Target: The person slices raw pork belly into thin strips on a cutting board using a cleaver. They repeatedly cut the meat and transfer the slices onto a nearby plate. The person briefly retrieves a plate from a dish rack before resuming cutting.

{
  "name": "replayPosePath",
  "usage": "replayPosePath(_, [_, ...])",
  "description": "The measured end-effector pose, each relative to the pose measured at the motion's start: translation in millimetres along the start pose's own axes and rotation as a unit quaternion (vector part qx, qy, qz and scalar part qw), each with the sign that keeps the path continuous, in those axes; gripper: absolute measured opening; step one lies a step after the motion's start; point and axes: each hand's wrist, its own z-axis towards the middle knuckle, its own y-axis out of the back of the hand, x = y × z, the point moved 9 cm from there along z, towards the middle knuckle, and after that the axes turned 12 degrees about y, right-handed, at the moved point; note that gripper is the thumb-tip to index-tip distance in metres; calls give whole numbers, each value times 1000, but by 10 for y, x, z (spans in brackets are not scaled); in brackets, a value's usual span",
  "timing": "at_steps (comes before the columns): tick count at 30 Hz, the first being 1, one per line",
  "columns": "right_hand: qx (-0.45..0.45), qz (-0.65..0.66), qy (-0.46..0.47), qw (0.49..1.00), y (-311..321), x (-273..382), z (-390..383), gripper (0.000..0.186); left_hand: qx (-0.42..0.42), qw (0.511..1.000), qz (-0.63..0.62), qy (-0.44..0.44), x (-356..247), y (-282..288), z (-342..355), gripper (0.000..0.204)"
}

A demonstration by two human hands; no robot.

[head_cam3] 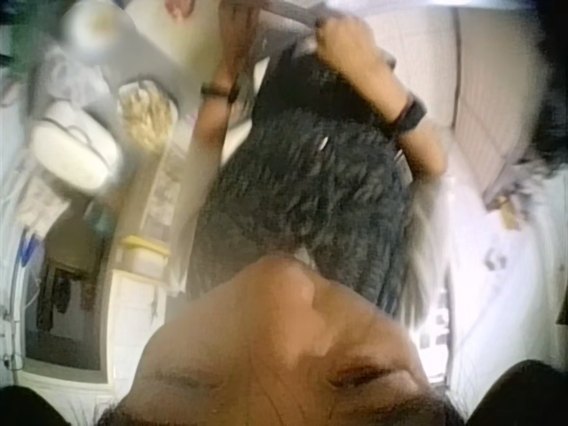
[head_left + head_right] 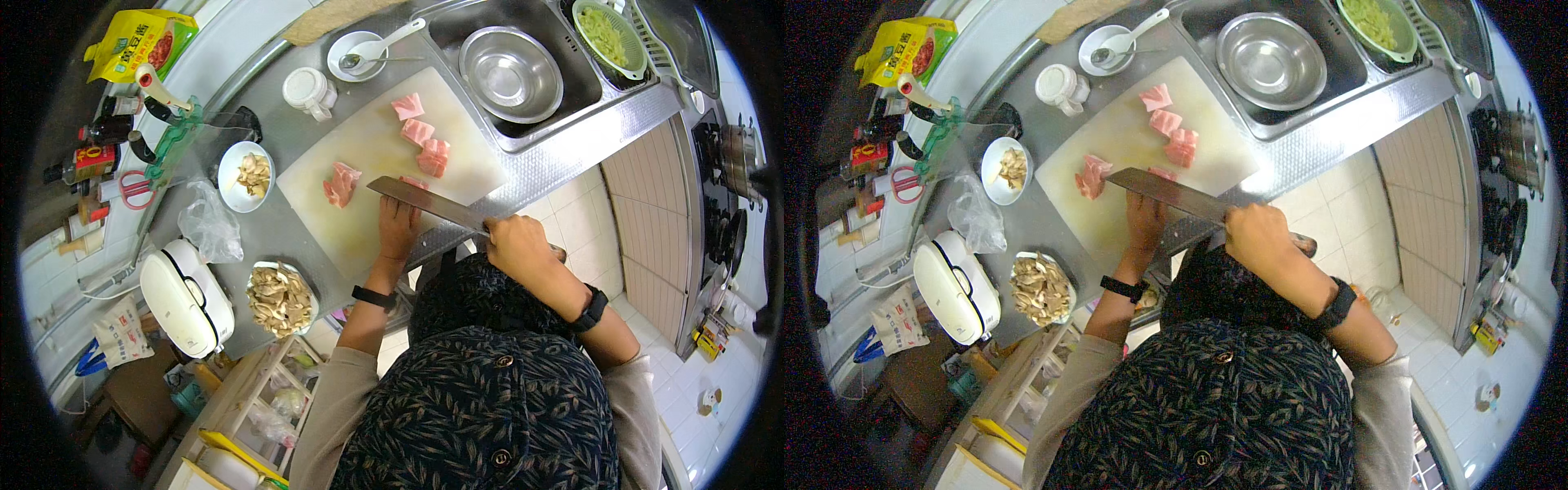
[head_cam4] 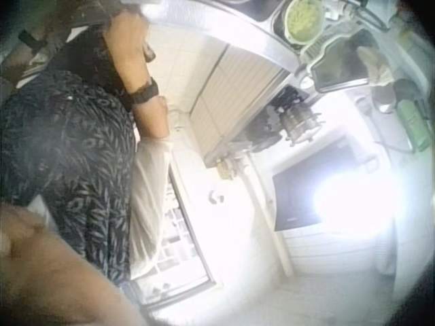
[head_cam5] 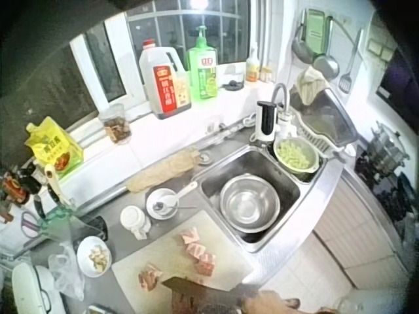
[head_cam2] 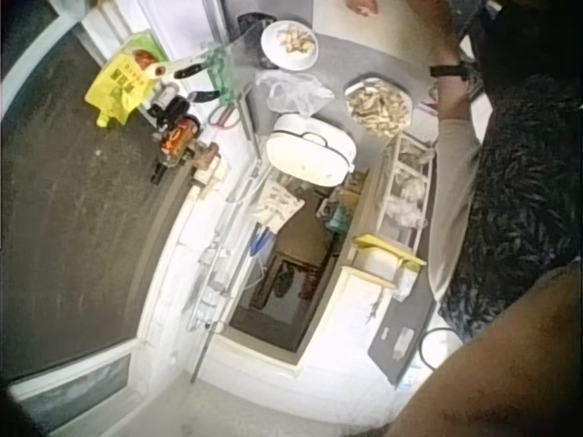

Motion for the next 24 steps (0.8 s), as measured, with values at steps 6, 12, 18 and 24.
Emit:
replayPosePath(6, [29, -4, -27, 999, 70, -60, -169, 11, 10, 1000, -20, 19, 55, -24, -11, 28])
replayPosePath(12, [31, -26, -22, 999, 90, -11, -86, 12, 13, 999, -14, 27, 129, -70, -30, 25])
replayPosePath(18, [25, -25, -18, 999, 4, 57, 224, 11, 16, 1000, -7, 16, 148, -87, -29, 23])
replayPosePath(24, [68, -11, -27, 997, -77, 31, 472, 13, 24, 999, -26, 14, 194, -92, -45, 22])
